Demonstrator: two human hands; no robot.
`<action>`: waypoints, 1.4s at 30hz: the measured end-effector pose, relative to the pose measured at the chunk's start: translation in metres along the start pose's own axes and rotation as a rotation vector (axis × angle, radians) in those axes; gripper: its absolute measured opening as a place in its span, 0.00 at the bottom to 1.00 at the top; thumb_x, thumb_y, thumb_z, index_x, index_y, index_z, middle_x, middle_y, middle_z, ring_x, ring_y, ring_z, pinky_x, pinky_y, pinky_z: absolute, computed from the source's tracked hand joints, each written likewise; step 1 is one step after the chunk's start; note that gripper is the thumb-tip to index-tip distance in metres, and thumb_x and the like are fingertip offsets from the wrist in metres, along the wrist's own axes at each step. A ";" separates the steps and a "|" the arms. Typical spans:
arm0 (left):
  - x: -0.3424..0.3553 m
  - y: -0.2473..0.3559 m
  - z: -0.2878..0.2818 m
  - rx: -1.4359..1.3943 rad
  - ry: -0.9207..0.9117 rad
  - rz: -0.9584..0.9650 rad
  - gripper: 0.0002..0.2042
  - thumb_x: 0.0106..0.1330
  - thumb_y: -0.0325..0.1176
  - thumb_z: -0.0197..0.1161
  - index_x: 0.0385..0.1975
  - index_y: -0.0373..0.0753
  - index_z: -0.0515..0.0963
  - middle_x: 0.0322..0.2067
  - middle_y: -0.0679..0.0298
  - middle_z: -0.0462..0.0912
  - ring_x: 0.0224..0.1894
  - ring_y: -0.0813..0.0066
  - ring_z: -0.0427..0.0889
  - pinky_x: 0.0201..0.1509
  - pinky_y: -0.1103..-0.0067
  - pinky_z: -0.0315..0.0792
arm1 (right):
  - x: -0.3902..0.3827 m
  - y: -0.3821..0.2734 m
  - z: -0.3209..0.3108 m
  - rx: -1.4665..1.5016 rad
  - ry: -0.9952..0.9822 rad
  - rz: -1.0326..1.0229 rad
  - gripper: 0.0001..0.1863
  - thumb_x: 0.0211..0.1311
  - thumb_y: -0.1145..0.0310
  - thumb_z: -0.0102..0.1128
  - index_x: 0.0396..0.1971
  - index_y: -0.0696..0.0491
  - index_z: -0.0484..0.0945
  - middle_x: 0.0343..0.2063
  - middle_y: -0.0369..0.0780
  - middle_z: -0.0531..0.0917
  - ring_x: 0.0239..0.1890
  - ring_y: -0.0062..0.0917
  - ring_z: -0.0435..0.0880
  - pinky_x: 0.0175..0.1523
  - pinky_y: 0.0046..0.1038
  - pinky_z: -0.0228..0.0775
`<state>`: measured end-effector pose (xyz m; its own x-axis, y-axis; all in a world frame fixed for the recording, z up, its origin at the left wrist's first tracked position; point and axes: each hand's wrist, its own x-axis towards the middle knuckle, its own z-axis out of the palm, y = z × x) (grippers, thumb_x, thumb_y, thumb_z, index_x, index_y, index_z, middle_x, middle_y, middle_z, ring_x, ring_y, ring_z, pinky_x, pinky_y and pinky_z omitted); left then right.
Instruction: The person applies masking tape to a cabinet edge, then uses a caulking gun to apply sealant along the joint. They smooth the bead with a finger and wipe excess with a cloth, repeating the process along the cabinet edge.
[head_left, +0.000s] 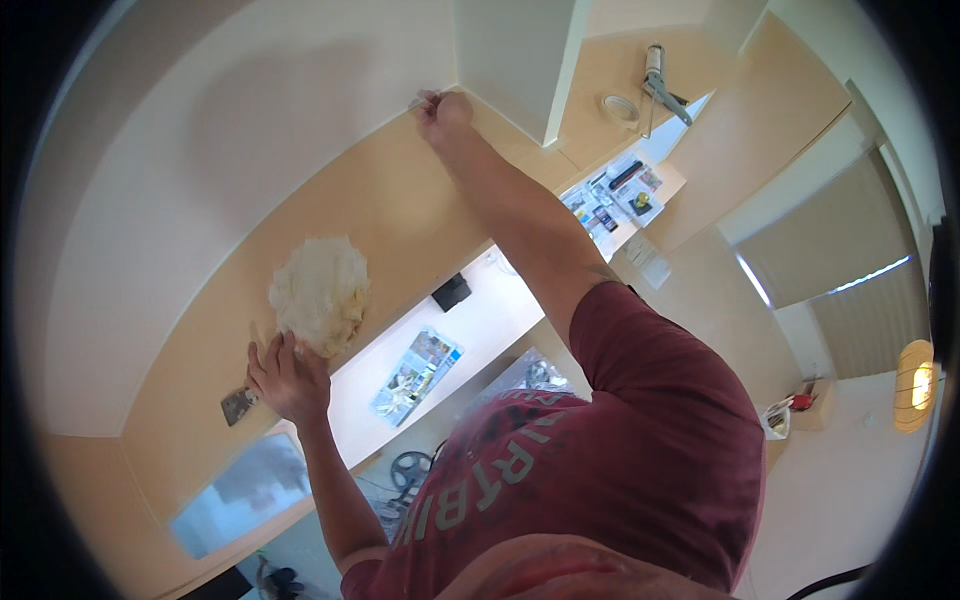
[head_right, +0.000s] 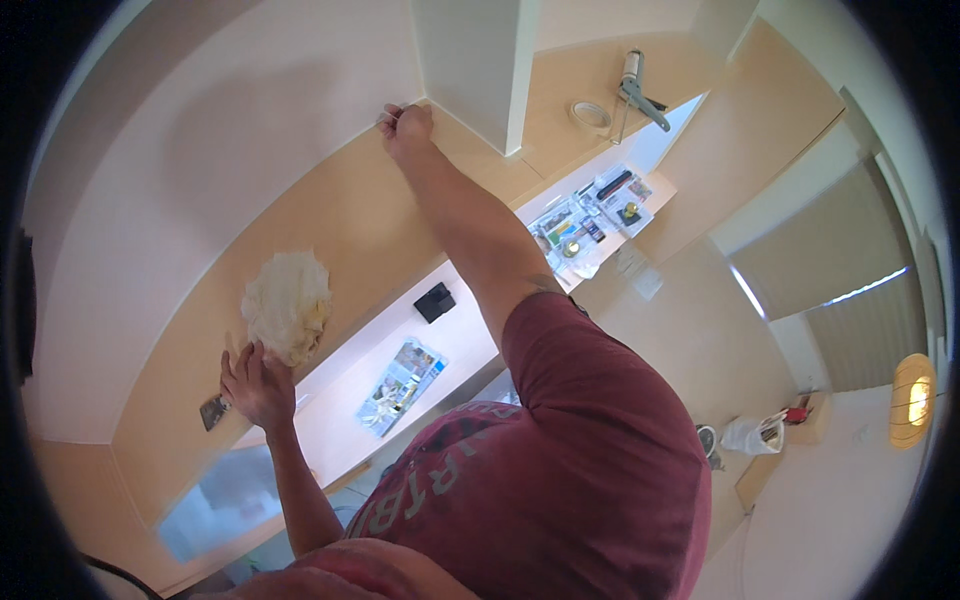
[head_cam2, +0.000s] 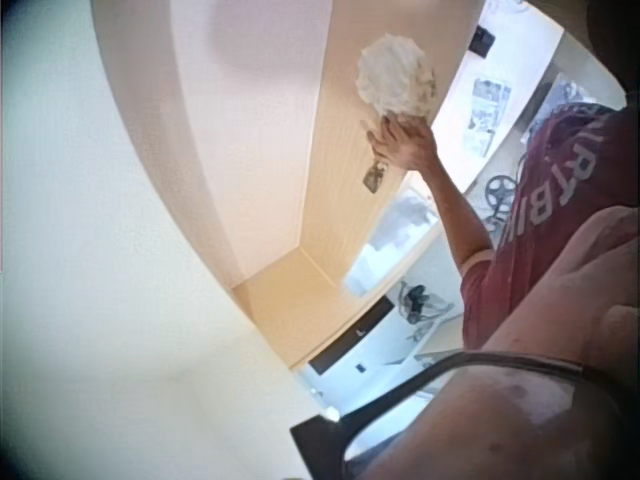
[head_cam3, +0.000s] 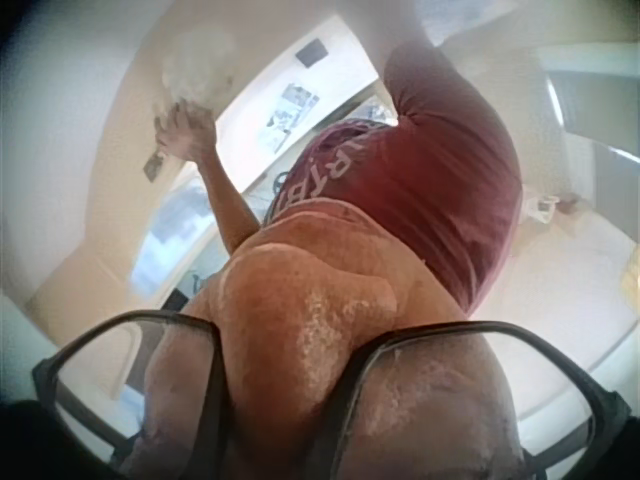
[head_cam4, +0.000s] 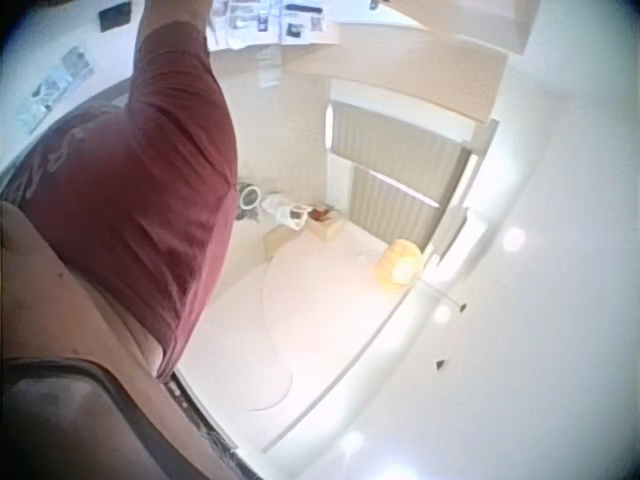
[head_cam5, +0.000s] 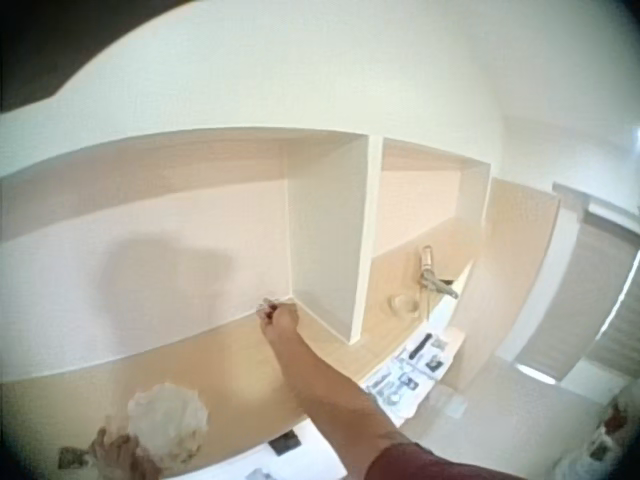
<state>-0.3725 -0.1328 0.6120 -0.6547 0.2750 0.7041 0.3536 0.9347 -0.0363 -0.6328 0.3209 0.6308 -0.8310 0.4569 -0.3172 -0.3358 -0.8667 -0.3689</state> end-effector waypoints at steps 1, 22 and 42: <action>0.001 0.000 0.000 -0.003 0.003 0.010 0.14 0.65 0.38 0.68 0.49 0.43 0.87 0.52 0.62 0.88 0.66 0.43 0.76 0.70 0.49 0.64 | 0.006 0.001 0.002 0.048 -0.034 -0.015 0.22 0.78 0.74 0.36 0.67 0.44 0.54 0.35 0.42 0.78 0.22 0.25 0.71 0.24 0.26 0.68; -0.004 -0.001 0.004 0.012 -0.063 0.014 0.15 0.67 0.37 0.64 0.51 0.42 0.85 0.54 0.60 0.87 0.64 0.41 0.76 0.69 0.50 0.65 | 0.023 -0.001 0.020 0.121 0.013 -0.101 0.07 0.80 0.70 0.37 0.49 0.51 0.66 0.34 0.43 0.78 0.26 0.29 0.74 0.28 0.35 0.71; -0.004 -0.001 0.004 -0.015 -0.056 0.001 0.15 0.65 0.36 0.63 0.50 0.41 0.85 0.53 0.57 0.86 0.62 0.40 0.76 0.67 0.50 0.67 | 0.026 -0.030 0.073 0.099 -0.103 -0.039 0.09 0.68 0.80 0.37 0.41 0.56 0.69 0.28 0.42 0.76 0.23 0.26 0.71 0.26 0.30 0.67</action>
<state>-0.3730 -0.1339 0.6064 -0.6901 0.2888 0.6636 0.3641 0.9310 -0.0266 -0.6768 0.3449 0.6973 -0.8558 0.4722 -0.2110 -0.4066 -0.8664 -0.2899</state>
